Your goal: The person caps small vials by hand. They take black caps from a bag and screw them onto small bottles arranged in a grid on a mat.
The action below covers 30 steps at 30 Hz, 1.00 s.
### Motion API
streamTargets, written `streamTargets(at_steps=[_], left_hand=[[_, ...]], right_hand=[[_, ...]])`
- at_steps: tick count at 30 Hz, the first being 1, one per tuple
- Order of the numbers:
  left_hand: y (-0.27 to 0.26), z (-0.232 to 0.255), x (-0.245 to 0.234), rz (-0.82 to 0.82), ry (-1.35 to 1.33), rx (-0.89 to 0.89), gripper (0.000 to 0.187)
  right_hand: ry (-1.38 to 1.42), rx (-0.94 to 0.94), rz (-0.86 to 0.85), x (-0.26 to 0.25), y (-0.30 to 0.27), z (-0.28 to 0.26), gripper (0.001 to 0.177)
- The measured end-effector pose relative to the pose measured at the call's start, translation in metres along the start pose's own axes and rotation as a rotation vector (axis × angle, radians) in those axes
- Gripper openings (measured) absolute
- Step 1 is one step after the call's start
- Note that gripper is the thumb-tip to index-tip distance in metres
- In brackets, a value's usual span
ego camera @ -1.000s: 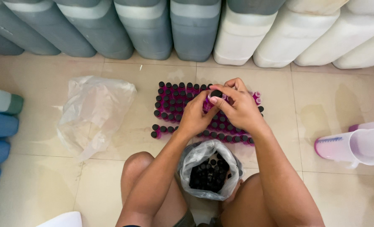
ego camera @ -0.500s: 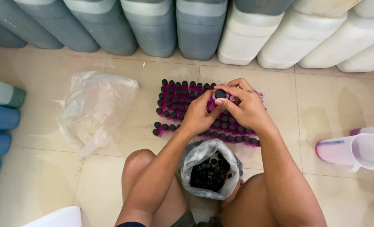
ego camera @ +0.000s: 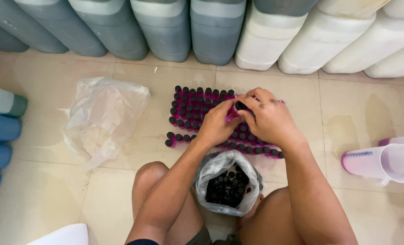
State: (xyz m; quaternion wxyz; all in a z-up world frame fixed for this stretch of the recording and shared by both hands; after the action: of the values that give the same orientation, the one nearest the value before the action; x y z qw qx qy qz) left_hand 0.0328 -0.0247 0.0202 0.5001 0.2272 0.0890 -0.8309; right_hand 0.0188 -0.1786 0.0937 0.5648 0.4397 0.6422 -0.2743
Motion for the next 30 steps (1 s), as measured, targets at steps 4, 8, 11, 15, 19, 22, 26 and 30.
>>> streamTargets(at_steps=[4,8,11,15,19,22,26,30], left_hand=[[0.002,-0.008,0.004,0.015,0.021,0.006,0.055],[0.003,-0.016,0.009,0.012,0.036,-0.017,0.057],[0.002,-0.022,0.015,0.006,0.020,0.004,0.053],[0.006,-0.036,0.019,0.003,-0.012,-0.013,0.057],[0.006,-0.023,0.013,0.030,-0.024,0.025,0.057],[0.003,-0.013,0.010,0.010,-0.049,0.031,0.056],[0.000,-0.005,0.009,-0.047,-0.071,0.018,0.054],[0.004,-0.010,0.009,-0.080,-0.135,0.028,0.054]], right_hand=[[-0.138,0.032,-0.012,0.013,0.001,0.010,0.042],[-0.140,0.035,-0.024,0.018,0.004,0.010,0.047],[-0.182,0.107,-0.064,0.029,0.003,0.016,0.050],[-0.193,0.192,-0.103,0.023,0.005,0.012,0.060],[-0.074,0.198,-0.235,0.025,0.003,0.010,0.050],[-0.181,0.163,-0.177,0.038,0.000,0.017,0.049],[-0.220,0.190,-0.181,0.029,0.004,0.009,0.054],[-0.145,0.148,-0.132,0.045,0.001,0.008,0.050]])
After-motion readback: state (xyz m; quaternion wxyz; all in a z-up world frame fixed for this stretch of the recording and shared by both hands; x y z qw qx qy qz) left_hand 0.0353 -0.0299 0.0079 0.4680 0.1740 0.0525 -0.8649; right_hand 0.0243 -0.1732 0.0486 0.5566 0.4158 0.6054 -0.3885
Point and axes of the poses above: each hand's wrist, its own y-axis towards the middle knuckle, its own x-axis out of the palm, z = x × y, the point moved 7 cm from there along y, towards the middle knuckle, and after that the axes turned 10 degrees about -z, right-handed, at the moved point
